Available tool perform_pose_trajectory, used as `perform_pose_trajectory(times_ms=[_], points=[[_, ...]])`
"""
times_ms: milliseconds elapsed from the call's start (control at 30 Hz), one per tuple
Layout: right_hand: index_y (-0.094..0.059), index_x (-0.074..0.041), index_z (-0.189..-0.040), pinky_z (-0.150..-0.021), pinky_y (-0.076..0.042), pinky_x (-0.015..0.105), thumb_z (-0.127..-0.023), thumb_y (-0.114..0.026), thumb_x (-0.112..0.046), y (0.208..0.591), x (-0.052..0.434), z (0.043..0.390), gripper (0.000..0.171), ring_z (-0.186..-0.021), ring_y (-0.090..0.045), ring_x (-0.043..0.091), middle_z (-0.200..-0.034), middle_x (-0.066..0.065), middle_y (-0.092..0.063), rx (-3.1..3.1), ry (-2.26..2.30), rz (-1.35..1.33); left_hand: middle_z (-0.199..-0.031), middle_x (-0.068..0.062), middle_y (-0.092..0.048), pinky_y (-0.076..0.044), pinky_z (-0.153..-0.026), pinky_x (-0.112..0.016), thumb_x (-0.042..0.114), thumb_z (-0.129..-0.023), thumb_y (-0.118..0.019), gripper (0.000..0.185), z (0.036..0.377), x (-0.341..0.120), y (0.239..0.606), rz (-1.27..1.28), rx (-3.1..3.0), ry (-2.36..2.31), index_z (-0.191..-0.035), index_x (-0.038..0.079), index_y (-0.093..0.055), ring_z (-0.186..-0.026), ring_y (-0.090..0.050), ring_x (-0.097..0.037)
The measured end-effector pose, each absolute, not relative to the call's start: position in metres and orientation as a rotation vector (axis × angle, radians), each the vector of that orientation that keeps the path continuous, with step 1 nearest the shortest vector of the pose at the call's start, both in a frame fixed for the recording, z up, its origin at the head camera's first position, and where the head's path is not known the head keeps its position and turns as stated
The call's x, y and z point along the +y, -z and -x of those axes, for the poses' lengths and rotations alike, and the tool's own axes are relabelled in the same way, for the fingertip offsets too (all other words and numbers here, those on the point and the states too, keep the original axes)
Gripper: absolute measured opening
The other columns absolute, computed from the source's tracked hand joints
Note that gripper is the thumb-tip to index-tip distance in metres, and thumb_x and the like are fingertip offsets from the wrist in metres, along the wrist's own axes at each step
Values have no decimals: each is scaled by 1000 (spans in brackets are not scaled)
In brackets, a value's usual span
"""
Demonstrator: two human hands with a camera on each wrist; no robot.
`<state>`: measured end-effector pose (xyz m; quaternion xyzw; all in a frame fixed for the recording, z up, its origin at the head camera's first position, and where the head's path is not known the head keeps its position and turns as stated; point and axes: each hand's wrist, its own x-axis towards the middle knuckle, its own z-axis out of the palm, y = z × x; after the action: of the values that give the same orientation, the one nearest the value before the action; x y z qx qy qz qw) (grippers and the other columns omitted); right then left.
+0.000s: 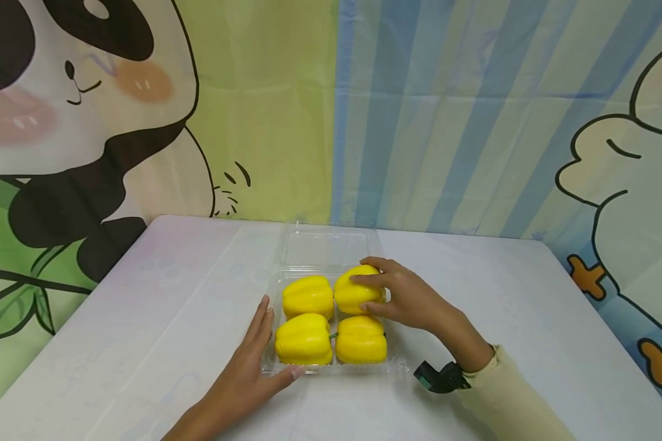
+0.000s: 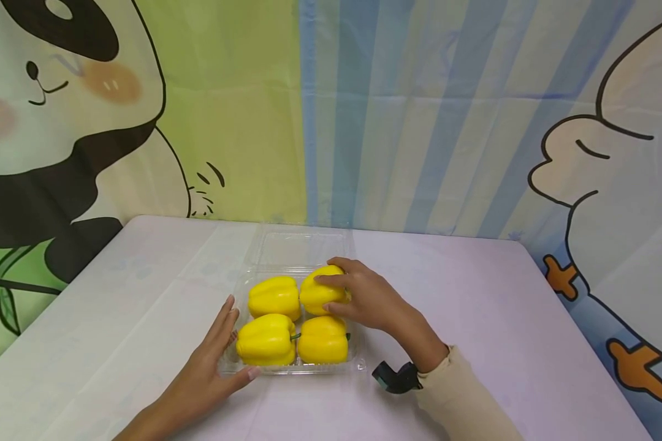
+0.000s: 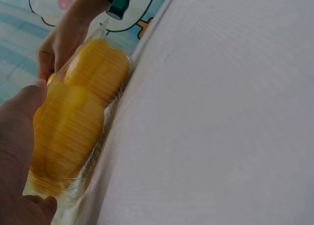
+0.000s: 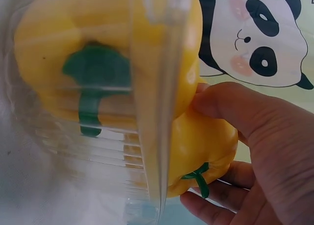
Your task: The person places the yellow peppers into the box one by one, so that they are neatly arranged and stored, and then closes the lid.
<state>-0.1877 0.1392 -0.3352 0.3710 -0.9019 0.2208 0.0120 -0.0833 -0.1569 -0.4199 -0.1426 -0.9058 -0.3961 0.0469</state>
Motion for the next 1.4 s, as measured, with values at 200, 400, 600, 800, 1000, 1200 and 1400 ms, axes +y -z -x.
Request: perform_pose_trajectory(times_ms=[200,400,600,800,1000,1200,1400], points=[[-65,-14,-130,-101,-42,52,-86,-76,-23,334,138,187,47,-130,-43,35,-144,15,-46,-2831,-693,-1150,-163,-2,5,-25,-109,-50,56,-81,-72,110,83,-156,419,437,-2763,1216,-153,-3,-14,-145,-13,-29],[-64,-14,-131,-102,-41,51,-86,-76,-23,336,136,188,48,-131,-42,34,-145,15,-45,-2842,-688,-1147,-163,-2,5,-25,-109,-50,57,-80,-72,111,83,-156,417,427,-2772,1232,-154,-3,-14,-146,-13,-29],[-64,-13,-131,-102,-41,52,-85,-77,-22,340,134,189,49,-132,-42,35,-145,15,-44,-2832,-747,-1144,-163,0,6,-24,-109,-50,58,-80,-72,112,84,-155,417,413,-2784,1238,-154,-2,-14,-146,-12,-29],[-63,-11,-132,-100,-43,52,-85,-77,-21,345,134,189,50,-129,-45,37,-144,17,-45,-2786,-781,-1157,-163,1,7,-24,-109,-52,59,-80,-71,112,84,-155,417,413,-2790,1243,-154,0,-13,-146,-10,-29],[-62,-10,-133,-98,-45,49,-84,-78,-20,351,135,190,52,-127,-48,36,-145,18,-45,-2760,-834,-1150,-163,0,7,-24,-109,-52,59,-81,-71,111,84,-155,415,418,-2786,1245,-155,1,-12,-146,-10,-29],[-60,-10,-134,-99,-44,47,-84,-78,-20,358,138,190,54,-129,-47,34,-148,17,-42,-2781,-929,-1092,-163,0,7,-24,-109,-50,59,-80,-71,111,84,-155,416,432,-2779,1233,-154,0,-13,-146,-11,-29],[-58,-9,-135,-97,-46,44,-85,-77,-20,364,141,193,55,-128,-48,32,-150,17,-38,-2783,-933,-1109,-163,0,7,-25,-109,-50,60,-80,-70,111,84,-155,417,431,-2773,1227,-154,0,-13,-146,-12,-29]])
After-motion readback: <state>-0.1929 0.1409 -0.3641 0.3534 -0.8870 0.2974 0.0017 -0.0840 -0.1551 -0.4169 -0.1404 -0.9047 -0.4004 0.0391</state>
